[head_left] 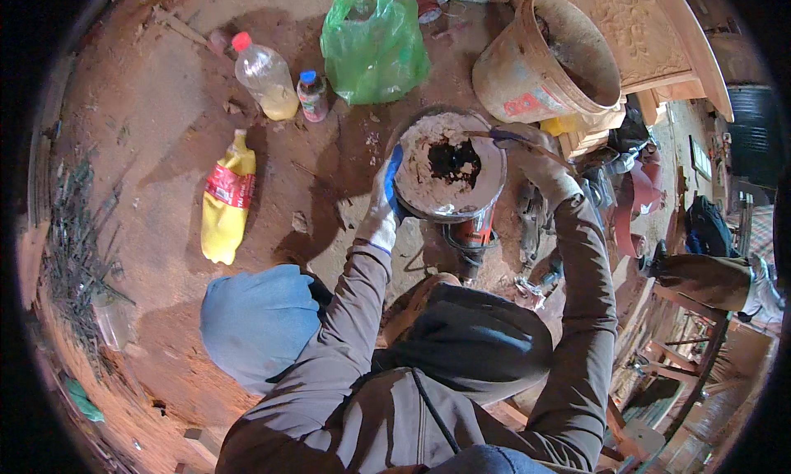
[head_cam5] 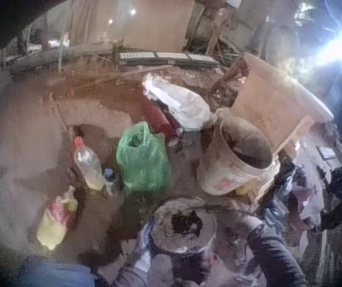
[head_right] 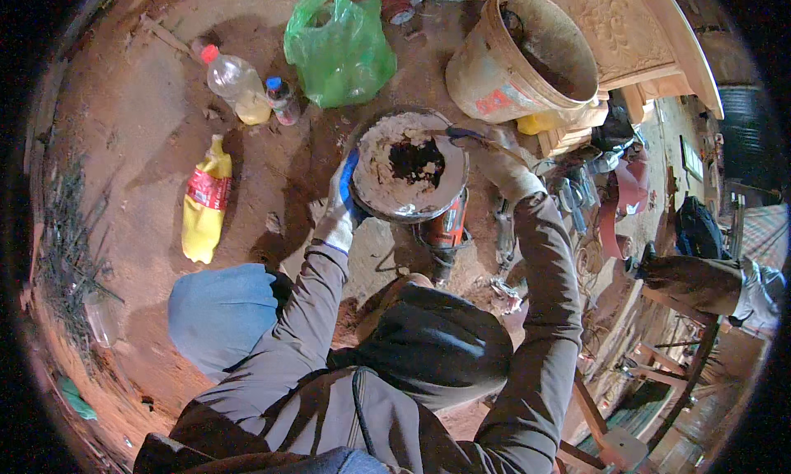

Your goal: The person squats on the floor and pours liquids from plastic bottles into a small container, then stirs the mixture with a stick. The mixture changes color as more liquid is added and stirred.

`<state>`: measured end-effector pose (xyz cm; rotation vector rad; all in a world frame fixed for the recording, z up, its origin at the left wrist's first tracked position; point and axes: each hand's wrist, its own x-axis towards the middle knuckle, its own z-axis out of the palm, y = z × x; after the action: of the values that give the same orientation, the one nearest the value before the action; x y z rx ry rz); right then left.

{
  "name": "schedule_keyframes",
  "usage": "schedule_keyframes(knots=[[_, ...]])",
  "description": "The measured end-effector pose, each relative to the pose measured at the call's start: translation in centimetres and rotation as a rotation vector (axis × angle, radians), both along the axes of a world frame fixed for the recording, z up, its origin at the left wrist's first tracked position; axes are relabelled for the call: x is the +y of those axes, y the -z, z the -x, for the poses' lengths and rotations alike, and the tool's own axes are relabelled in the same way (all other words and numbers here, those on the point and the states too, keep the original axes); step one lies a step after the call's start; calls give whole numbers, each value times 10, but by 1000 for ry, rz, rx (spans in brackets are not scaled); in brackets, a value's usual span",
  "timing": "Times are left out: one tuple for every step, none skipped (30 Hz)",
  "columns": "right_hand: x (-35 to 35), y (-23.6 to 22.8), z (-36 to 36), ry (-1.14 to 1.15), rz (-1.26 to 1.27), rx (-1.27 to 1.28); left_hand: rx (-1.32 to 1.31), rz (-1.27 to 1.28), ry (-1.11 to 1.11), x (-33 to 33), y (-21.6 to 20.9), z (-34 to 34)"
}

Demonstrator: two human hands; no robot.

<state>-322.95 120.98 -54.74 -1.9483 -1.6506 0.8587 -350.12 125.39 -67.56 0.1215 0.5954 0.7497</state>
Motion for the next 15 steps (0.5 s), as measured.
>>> schedule_keyframes(knots=[[-4,5,-4,87,18,67,12,-13,-30,-2,5,2],[-11,12,-12,180,38,121,7,23,-61,-3,13,-3],[-21,20,-25,280,52,172,2,24,-74,-3,13,-5],[-29,23,-42,199,-37,107,-3,26,-87,-4,13,-7],[-33,26,-41,238,-21,108,7,25,-106,-3,10,-5],[-41,27,-39,277,-5,107,9,31,-126,-1,5,-4],[-52,26,-36,318,11,104,27,36,-156,-3,9,-7],[-57,19,-21,302,-5,111,47,39,-189,-3,11,-10],[-60,20,-5,363,40,205,73,33,-230,1,15,-9],[-63,21,12,424,87,297,106,-3,-264,1,32,-10],[-67,20,25,492,132,382,95,8,-278,2,38,-12],[-73,24,34,475,104,379,82,16,-288,3,38,-17],[-79,29,42,459,77,375,69,23,-298,3,39,-21],[-81,32,56,459,-23,430,82,-21,-232,3,32,-20],[-79,28,69,476,-3,442,30,3,-227,3,28,-20]])
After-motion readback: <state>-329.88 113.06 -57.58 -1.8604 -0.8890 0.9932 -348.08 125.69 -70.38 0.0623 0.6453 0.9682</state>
